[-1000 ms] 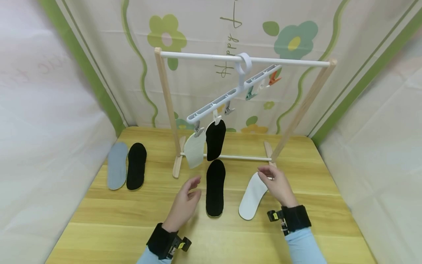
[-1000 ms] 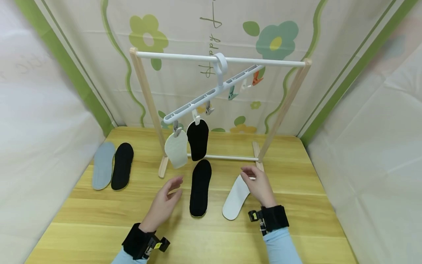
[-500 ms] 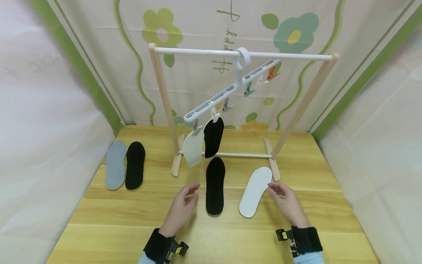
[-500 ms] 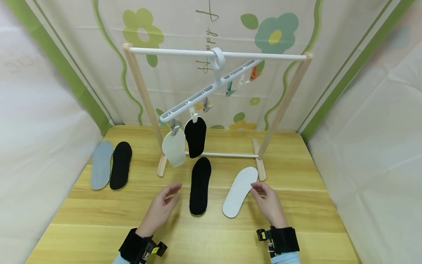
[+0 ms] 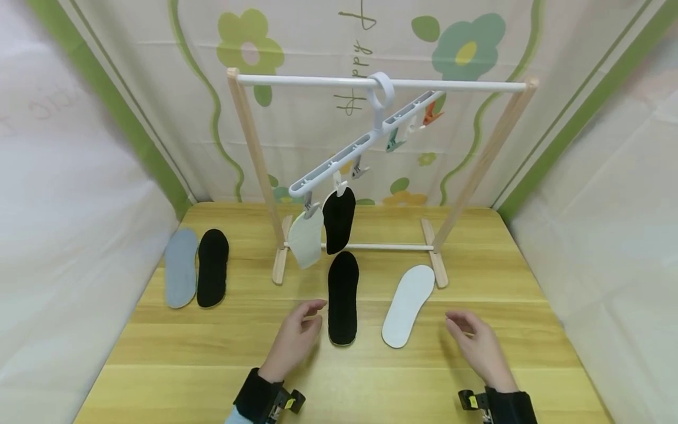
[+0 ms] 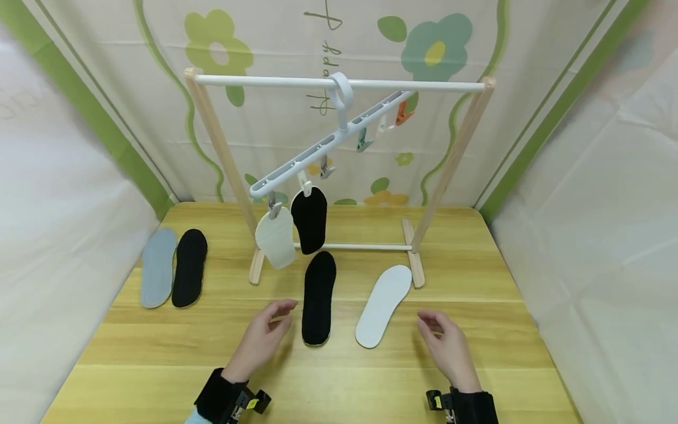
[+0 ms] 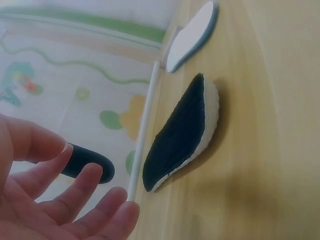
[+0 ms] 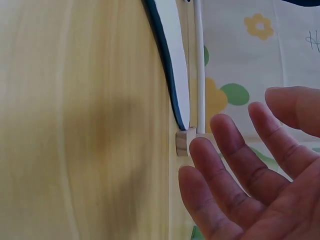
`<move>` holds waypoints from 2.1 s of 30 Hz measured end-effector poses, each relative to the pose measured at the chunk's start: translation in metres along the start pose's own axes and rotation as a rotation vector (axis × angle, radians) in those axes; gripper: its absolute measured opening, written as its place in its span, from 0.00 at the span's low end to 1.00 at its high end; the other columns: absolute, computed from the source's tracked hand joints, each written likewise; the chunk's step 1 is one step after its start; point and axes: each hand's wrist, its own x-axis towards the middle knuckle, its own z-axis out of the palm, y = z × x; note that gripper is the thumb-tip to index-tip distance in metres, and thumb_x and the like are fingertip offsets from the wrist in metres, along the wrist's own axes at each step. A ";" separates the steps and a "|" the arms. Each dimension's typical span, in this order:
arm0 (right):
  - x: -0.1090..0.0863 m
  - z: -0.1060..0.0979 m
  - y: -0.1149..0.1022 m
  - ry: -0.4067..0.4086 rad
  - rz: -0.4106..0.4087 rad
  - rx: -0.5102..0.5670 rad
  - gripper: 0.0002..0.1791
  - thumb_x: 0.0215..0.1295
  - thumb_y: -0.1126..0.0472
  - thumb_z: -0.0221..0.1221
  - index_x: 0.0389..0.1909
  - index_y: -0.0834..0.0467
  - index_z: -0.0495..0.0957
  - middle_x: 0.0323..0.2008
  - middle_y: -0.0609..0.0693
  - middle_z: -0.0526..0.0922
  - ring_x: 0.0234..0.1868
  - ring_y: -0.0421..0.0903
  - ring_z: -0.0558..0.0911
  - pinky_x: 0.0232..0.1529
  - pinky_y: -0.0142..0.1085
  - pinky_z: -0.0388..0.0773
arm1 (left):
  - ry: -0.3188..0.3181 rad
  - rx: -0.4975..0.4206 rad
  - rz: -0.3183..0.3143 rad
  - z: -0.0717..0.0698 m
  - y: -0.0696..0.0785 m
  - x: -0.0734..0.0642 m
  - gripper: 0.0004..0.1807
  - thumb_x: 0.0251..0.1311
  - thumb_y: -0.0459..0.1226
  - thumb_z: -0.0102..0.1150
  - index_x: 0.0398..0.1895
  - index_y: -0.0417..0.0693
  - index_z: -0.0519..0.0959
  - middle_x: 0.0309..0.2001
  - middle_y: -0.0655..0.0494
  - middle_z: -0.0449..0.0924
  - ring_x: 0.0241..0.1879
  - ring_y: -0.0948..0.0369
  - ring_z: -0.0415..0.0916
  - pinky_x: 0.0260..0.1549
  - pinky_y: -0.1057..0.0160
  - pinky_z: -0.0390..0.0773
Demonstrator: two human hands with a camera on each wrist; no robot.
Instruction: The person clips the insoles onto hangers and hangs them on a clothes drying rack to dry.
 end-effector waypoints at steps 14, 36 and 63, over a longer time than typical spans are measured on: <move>-0.018 -0.009 0.005 0.013 0.067 -0.018 0.26 0.75 0.45 0.52 0.61 0.60 0.74 0.55 0.58 0.80 0.56 0.56 0.78 0.54 0.52 0.77 | -0.054 0.023 -0.016 0.006 0.002 0.005 0.16 0.71 0.31 0.52 0.60 0.45 0.76 0.59 0.49 0.76 0.59 0.47 0.71 0.55 0.52 0.76; 0.000 0.007 0.109 0.097 0.012 -0.103 0.24 0.71 0.34 0.47 0.61 0.39 0.72 0.54 0.41 0.79 0.54 0.42 0.78 0.49 0.41 0.79 | -0.044 0.435 -0.064 0.021 -0.014 0.106 0.31 0.68 0.40 0.58 0.68 0.30 0.65 0.60 0.29 0.69 0.59 0.38 0.69 0.56 0.44 0.71; -0.021 -0.018 0.014 0.063 0.031 -0.012 0.24 0.75 0.46 0.52 0.60 0.59 0.75 0.53 0.57 0.81 0.53 0.54 0.79 0.49 0.48 0.80 | -0.031 0.494 -0.111 0.038 -0.022 0.124 0.35 0.56 0.37 0.72 0.64 0.29 0.69 0.56 0.32 0.74 0.56 0.38 0.72 0.55 0.45 0.73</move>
